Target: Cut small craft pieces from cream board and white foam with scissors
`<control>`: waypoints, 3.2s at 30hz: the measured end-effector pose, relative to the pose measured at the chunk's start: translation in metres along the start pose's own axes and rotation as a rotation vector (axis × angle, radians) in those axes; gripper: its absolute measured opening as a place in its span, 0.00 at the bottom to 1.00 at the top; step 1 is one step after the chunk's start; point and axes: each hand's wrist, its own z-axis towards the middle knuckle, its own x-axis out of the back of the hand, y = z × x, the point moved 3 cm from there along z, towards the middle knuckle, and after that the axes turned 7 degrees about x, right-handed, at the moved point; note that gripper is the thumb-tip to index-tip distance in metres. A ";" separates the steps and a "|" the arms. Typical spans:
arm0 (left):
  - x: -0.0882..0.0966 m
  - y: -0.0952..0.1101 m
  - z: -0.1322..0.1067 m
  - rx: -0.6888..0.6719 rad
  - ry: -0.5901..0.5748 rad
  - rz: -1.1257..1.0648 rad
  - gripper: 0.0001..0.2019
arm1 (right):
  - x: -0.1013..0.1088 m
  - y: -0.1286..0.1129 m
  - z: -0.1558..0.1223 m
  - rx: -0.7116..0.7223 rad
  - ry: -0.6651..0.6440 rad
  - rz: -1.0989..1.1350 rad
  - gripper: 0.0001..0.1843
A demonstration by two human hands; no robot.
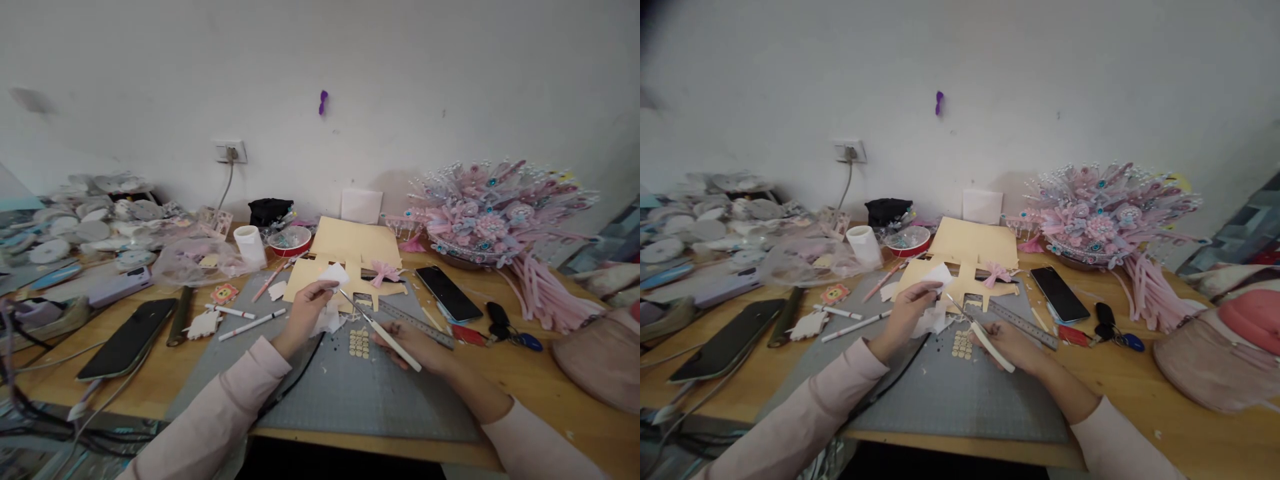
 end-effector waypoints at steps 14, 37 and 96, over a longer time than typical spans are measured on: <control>-0.003 -0.004 0.002 0.017 -0.039 -0.001 0.13 | 0.000 0.003 0.000 0.015 -0.014 -0.032 0.23; -0.002 -0.005 0.002 0.030 -0.040 -0.024 0.14 | 0.000 0.000 0.000 0.021 -0.036 -0.060 0.21; -0.003 -0.002 0.001 0.016 -0.017 0.020 0.14 | -0.001 -0.004 -0.004 0.019 -0.015 -0.083 0.23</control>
